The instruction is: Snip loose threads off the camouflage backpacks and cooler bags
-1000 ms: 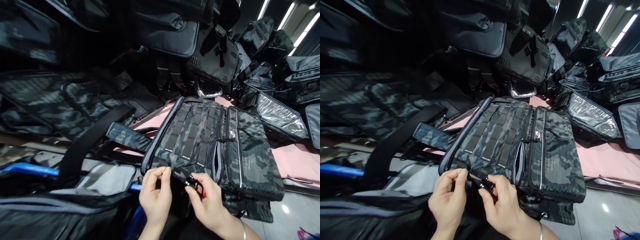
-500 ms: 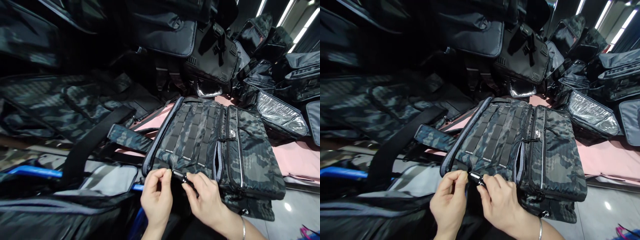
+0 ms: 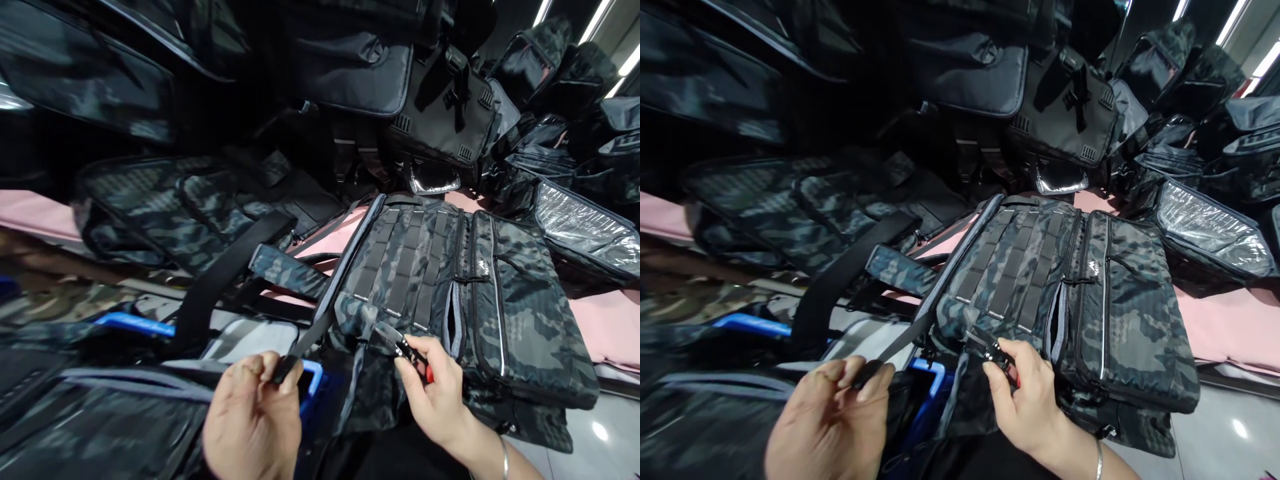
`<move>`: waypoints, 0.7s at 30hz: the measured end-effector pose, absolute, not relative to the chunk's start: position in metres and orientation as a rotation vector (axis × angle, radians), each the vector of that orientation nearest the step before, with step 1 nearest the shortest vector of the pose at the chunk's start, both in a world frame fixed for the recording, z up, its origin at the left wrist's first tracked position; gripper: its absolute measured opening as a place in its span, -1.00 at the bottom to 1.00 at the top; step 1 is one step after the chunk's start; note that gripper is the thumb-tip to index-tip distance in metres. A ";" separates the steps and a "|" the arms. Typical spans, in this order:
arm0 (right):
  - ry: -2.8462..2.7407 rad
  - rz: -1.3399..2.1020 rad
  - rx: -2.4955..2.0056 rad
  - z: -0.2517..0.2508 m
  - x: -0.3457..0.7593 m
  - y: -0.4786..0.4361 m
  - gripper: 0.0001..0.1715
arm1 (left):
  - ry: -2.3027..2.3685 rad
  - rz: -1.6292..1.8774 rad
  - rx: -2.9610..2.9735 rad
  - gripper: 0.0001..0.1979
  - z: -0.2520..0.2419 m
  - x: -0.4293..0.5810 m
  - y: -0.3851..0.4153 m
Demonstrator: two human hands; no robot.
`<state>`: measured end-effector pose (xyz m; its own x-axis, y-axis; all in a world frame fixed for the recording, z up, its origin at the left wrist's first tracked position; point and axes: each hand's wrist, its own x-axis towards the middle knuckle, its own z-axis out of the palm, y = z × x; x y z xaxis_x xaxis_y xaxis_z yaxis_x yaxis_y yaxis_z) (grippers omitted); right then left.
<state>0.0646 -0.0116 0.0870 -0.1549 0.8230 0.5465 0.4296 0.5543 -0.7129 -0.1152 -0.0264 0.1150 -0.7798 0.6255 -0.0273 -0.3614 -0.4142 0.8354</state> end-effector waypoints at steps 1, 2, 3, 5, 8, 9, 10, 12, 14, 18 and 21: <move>-1.770 0.491 -1.041 0.087 0.065 -0.012 -0.77 | 1.197 2.197 0.376 -0.64 0.117 -0.117 -0.029; -1.759 0.500 -1.043 0.087 0.065 -0.012 -0.77 | 1.196 2.188 0.355 -0.65 0.119 -0.118 -0.031; -1.747 0.513 -1.043 0.086 0.065 -0.013 -0.76 | 1.197 2.181 0.335 -0.66 0.122 -0.119 -0.032; -1.717 0.538 -1.037 0.084 0.066 -0.014 -0.73 | 1.194 2.182 0.314 -0.69 0.127 -0.122 -0.035; -1.674 0.555 -1.017 0.080 0.067 -0.014 -0.69 | 1.179 2.238 0.377 -0.69 0.126 -0.126 -0.037; -1.660 0.559 -1.010 0.079 0.067 -0.015 -0.68 | 1.184 2.251 0.431 -0.68 0.122 -0.127 -0.037; -1.649 0.564 -1.001 0.078 0.067 -0.015 -0.67 | 1.213 2.263 0.506 -0.66 0.116 -0.129 -0.036; -1.633 0.573 -0.984 0.078 0.067 -0.014 -0.67 | 1.422 2.255 0.763 -0.71 0.101 -0.132 -0.033; -1.630 0.577 -0.974 0.078 0.067 -0.014 -0.67 | 1.755 2.132 1.135 -0.90 0.086 -0.134 -0.029; -1.635 0.573 -0.976 0.079 0.067 -0.014 -0.67 | 2.072 1.764 1.754 -0.74 0.069 -0.136 -0.017; -1.644 0.560 -0.978 0.079 0.067 -0.014 -0.67 | 2.139 1.566 1.944 -0.86 0.068 -0.137 -0.006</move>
